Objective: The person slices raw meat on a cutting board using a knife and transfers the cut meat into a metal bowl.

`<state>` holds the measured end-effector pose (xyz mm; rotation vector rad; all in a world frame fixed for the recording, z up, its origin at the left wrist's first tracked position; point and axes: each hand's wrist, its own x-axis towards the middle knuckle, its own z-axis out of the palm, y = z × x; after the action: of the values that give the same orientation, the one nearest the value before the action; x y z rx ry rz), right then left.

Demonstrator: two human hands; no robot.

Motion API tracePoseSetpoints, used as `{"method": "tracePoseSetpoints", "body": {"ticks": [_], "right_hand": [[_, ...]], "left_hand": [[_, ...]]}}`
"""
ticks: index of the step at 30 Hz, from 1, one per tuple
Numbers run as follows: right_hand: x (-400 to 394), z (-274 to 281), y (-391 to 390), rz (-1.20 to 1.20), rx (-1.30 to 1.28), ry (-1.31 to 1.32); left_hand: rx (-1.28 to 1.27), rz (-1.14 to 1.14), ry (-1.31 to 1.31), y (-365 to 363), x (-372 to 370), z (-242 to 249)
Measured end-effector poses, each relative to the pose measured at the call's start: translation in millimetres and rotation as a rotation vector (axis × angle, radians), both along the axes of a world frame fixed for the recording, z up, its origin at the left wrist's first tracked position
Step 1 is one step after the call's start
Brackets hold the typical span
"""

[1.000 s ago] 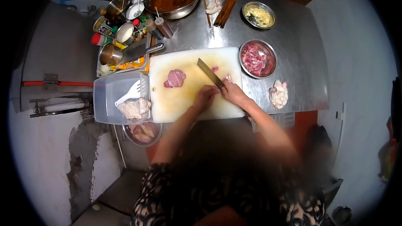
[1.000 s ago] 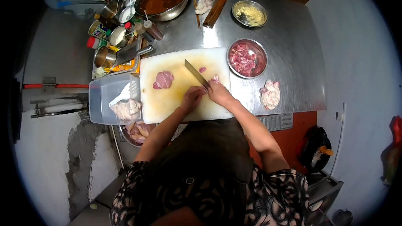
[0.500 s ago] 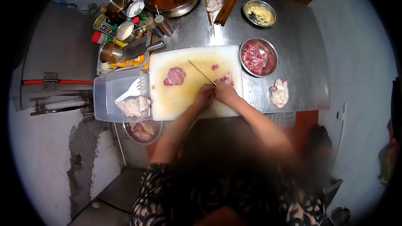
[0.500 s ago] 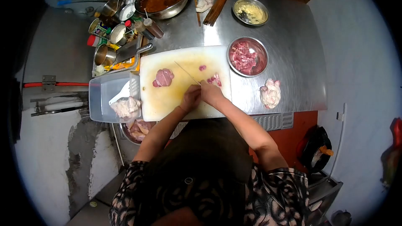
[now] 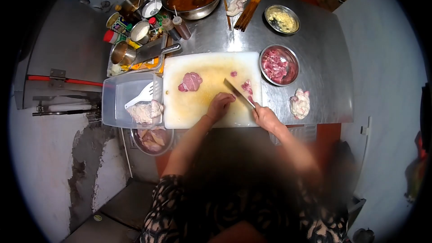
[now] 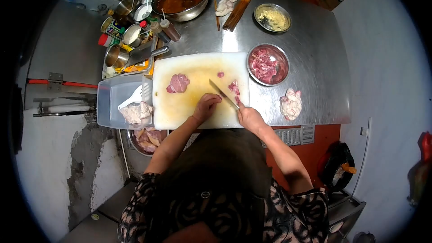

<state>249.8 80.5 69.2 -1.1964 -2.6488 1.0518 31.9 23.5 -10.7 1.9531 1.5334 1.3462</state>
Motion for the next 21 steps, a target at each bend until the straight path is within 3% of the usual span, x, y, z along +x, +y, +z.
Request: {"method": "tracePoseSetpoints", "body": {"ticks": [4,11,13,17,19,20,21], "right_hand": [[-7,6,6,0.056,-0.093,-0.024],[-75,-33,32,0.063,-0.102,0.126],[-91,-33,36,0.054,-0.129,-0.022],[-55,-31,26,0.032,-0.029,0.201],[-30,14,16,-0.213,-0.499,-0.020],[-18,3,12,-0.210,-0.494,-0.023],[-6,-16,6,-0.189,-0.259,0.039]], "left_hand": [[-0.023,0.036,0.009,-3,0,-5],[-0.012,0.036,-0.009,-3,0,-9],[0.004,0.039,0.020,-3,-2,-8],[0.019,0.015,0.047,-2,-3,-13],[0.032,0.031,0.058,1,-3,-11],[-0.007,0.070,0.140,0,-1,-4],[-0.048,0.109,0.223,-2,1,3]]}}
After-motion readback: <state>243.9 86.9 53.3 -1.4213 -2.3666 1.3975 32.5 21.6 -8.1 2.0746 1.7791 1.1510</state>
